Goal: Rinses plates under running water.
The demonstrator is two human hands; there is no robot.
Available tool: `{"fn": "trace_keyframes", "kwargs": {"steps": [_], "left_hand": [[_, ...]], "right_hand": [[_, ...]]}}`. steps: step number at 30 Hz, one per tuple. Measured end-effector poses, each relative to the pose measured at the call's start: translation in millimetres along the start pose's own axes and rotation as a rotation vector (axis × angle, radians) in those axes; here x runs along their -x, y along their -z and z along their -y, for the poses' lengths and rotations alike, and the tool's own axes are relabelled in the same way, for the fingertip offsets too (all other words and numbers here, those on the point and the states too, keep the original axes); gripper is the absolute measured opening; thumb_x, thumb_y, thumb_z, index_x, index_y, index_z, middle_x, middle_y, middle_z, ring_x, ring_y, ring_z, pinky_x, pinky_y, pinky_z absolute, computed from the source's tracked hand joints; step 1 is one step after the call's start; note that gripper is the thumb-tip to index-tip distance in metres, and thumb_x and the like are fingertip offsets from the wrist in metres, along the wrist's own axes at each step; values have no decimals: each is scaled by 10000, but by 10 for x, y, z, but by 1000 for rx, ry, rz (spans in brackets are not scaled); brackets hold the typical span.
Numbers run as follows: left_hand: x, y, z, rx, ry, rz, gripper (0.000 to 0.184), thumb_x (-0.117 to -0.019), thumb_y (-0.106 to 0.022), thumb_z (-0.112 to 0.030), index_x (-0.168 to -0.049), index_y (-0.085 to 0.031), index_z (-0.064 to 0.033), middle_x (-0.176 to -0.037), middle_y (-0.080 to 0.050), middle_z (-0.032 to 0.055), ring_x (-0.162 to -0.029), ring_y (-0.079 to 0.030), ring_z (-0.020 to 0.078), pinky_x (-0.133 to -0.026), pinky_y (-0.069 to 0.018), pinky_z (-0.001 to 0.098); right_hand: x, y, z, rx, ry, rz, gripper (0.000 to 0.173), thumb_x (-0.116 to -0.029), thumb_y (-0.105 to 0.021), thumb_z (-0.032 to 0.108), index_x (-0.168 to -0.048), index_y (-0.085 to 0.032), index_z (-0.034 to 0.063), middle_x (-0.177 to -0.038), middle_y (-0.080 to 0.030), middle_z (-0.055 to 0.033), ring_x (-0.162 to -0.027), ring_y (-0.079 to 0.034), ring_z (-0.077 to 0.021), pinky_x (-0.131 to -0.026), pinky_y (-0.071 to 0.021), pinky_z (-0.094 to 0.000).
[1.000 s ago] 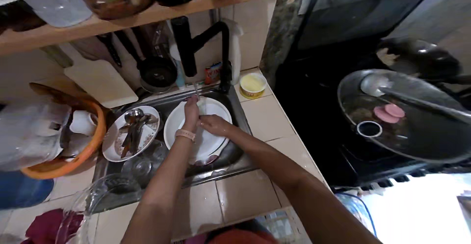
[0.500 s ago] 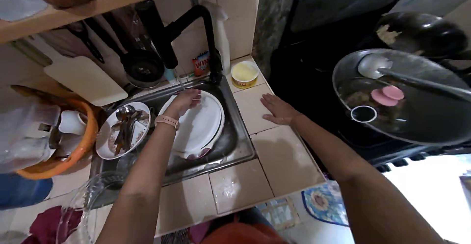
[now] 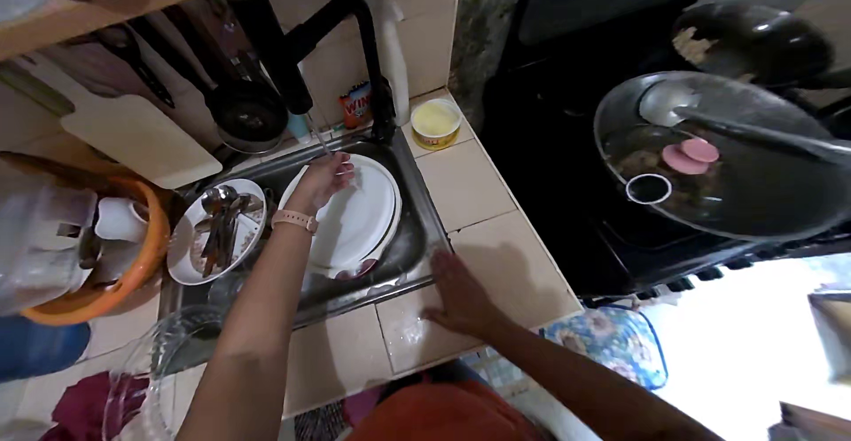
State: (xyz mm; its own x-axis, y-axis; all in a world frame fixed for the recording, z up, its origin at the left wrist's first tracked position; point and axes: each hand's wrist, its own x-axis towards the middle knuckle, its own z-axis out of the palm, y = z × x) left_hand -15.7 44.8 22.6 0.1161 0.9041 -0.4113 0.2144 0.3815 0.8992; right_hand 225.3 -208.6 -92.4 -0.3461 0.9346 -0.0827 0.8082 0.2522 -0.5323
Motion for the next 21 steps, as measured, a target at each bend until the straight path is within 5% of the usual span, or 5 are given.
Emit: {"fn": "trace_keyframes", "kwargs": {"steps": [7, 10, 15, 18, 21], "left_hand": [[-7, -49, 35, 247, -1, -103, 364, -1135, -327, -288, -1282, -539, -30, -1022, -635, 60, -842, -652, 126, -791, -559, 288], [40, -115, -54, 517, 39, -160, 290, -1123, -367, -258, -1160, -547, -34, -920, -628, 46, -794, -671, 121, -765, -587, 271], [46, -194, -160, 1047, -78, -179, 194, -1096, -358, -167, -1152, -499, -47, -952, -611, 55, -837, -670, 117, -805, -578, 240], [28, -205, -181, 1226, -195, -153, 257, -1096, -315, -169, -1242, -453, -8, -1059, -603, 107, -939, -668, 167, -884, -561, 272], [118, -229, -207, 1085, -166, -172, 295, -1085, -320, -160, -1257, -480, 17, -1084, -626, 121, -952, -678, 175, -883, -566, 285]], "right_hand": [[-382, -308, 673, -91, 254, 90, 750, -1053, -456, 509, -1476, -455, -111, -1546, -440, -294, -1481, -388, -414, -1249, -245, -518], [-463, -228, 776, -861, 20, -146, 386, -1068, -374, 68, -1222, -645, -160, -1270, -681, -241, -1255, -629, -261, -1137, -438, -378], [-1154, 368, 926, -2046, -349, -337, 541, -1128, -130, 259, -1249, -481, -134, -1087, -661, -203, -995, -690, -231, -930, -557, -345], [-1740, 552, 989, -2039, -363, -157, 648, -1120, -73, 380, -1408, -410, -93, -1263, -600, -214, -1098, -643, -237, -963, -520, -340], [-2302, 577, 1113, -1994, -354, -97, 638, -1113, -104, 456, -1333, -496, 3, -1104, -626, -117, -961, -626, -194, -859, -527, -365]]}}
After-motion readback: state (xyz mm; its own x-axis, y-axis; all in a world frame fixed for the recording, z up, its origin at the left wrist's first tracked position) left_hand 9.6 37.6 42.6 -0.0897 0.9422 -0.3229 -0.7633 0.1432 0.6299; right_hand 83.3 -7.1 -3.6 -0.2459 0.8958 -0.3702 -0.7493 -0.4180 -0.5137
